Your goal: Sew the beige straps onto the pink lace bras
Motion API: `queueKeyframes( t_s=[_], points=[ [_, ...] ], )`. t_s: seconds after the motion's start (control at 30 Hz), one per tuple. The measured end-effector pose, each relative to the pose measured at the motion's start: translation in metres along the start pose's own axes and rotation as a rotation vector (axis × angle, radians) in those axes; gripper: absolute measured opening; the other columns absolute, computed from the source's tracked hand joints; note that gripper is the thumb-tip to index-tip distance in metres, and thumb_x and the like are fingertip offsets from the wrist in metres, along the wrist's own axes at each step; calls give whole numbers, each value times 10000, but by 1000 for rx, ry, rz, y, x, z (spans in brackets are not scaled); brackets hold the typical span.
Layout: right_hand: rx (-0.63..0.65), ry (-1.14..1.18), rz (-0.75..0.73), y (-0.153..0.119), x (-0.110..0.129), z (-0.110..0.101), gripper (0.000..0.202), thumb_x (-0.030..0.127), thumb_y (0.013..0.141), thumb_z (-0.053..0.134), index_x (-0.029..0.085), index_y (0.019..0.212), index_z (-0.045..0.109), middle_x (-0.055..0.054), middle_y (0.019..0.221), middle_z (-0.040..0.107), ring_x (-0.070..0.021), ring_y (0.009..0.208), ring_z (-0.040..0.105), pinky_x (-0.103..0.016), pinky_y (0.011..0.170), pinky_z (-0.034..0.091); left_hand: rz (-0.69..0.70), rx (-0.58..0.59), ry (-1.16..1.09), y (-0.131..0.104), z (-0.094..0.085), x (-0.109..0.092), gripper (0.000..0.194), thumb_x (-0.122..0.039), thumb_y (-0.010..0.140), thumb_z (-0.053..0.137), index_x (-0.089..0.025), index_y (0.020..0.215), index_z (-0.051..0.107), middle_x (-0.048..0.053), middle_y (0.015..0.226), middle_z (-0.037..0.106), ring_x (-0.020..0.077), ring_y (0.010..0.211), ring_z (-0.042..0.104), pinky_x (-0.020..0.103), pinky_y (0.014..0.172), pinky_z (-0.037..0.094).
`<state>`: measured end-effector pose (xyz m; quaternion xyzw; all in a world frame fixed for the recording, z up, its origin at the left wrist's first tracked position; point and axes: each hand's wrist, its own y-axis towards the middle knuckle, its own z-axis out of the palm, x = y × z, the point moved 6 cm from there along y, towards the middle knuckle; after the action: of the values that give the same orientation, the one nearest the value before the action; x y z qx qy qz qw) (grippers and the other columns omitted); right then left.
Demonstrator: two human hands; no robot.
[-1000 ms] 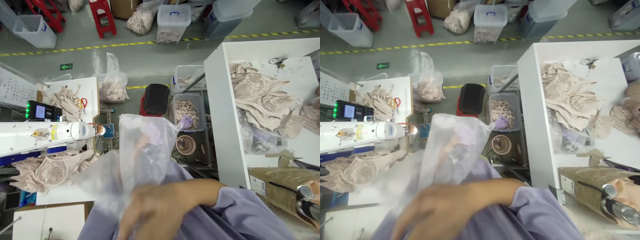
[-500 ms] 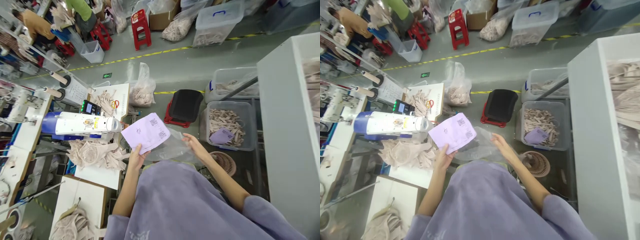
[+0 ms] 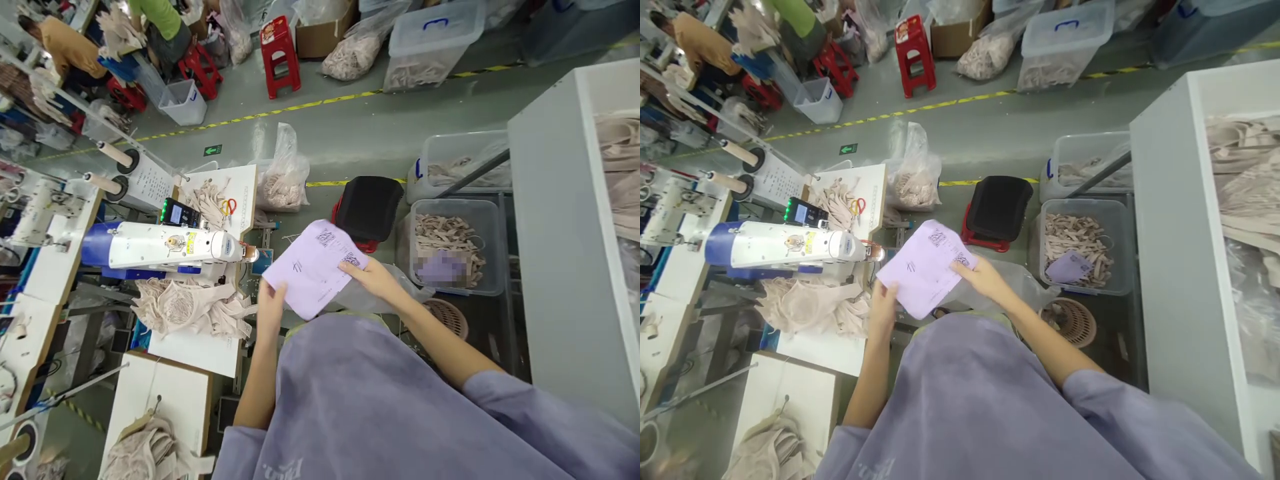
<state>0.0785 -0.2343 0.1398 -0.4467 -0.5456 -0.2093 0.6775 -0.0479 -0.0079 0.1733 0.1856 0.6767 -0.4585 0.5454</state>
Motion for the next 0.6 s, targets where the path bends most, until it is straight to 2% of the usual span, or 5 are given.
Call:
queueKeyframes(
  t_s=[0.13,0.2,0.27,0.4,0.6],
  points=[
    [392,-154,40,8,22,-8,492,566,736,736,135,973,741,-36,939,743,-243,877,660,-367,850,533,213,134,206,21,7,-44,800,-435,801,782,-250,1475,393,158,1552,434,277,1415,453,418,1167,362],
    [558,-185,46,10,32,-8,445,527,732,747,140,952,751,-13,868,728,-203,799,644,-314,784,520,140,349,276,27,31,-49,884,-407,756,825,-244,1500,377,164,1496,499,290,1346,520,424,1110,416],
    [668,-195,43,11,40,-6,417,502,722,757,140,931,756,-4,828,715,-178,756,627,-280,740,500,13,485,308,28,52,-43,732,-389,711,858,-201,1356,570,119,1277,664,285,1200,609,389,1025,469],
    [610,-122,28,16,50,-11,433,512,740,736,145,970,752,-4,867,719,-165,769,624,-262,724,477,-111,489,267,23,66,-28,406,-519,777,771,-129,879,732,39,828,708,224,887,651,310,821,514],
    [377,34,70,18,59,-29,456,542,731,756,154,970,731,-25,884,721,-157,744,624,-263,685,463,-250,393,-21,-5,72,-13,522,-562,769,766,-136,1065,712,82,936,739,220,881,683,300,740,546]
  ],
)
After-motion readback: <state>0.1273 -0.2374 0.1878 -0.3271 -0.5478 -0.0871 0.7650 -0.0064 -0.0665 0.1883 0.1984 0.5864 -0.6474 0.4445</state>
